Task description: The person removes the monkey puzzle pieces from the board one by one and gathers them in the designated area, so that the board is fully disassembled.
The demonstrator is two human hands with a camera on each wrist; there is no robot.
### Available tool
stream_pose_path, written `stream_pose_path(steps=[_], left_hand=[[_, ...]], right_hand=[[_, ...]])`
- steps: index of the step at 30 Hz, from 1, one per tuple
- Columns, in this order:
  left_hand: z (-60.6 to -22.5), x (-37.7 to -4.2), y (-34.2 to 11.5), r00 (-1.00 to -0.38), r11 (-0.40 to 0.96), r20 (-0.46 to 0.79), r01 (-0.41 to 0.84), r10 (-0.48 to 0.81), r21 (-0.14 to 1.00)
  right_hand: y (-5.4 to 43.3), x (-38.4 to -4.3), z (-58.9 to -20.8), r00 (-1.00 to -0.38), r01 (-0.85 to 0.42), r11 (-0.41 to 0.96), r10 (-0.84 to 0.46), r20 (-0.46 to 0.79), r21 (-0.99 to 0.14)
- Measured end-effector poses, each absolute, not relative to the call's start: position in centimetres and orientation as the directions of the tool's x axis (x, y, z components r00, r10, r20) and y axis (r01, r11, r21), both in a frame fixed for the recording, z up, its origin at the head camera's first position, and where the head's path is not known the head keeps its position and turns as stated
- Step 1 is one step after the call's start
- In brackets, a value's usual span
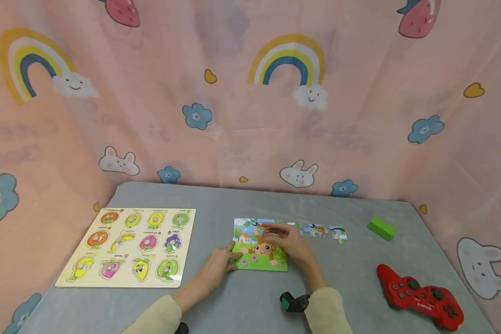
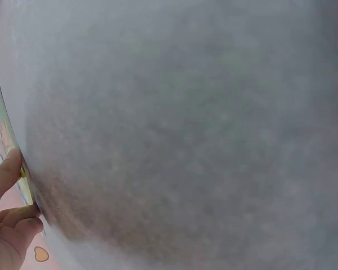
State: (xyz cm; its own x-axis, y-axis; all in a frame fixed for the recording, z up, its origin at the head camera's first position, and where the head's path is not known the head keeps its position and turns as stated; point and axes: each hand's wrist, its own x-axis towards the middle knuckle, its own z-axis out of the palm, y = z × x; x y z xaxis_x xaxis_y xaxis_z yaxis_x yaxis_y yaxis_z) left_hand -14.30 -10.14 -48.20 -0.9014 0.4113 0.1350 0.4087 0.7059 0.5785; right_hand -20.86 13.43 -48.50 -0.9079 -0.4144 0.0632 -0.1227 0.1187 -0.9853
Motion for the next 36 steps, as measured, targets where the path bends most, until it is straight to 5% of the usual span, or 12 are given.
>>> stream_pose_path(steps=[9, 21, 36], left_hand=[[-48.1, -14.7, -10.0, -0.895, 0.705, 0.154, 0.428, 0.419, 0.566], [-48.0, -14.7, -10.1, -0.898, 0.714, 0.154, 0.423, 0.412, 0.558], [-48.1, -14.6, -10.0, -0.904, 0.714, 0.121, 0.400, 0.410, 0.575]], right_hand=[[10.8, -20.9, -48.8, -0.858, -0.103, 0.100, -0.512, 0.038, -0.990], [8.5, -21.0, -49.1, -0.939, -0.179, 0.379, -0.340, 0.044, -0.908], [7.2, -20.8, -47.9, -0.929, -0.293, 0.643, -0.365, 0.053, -0.708]])
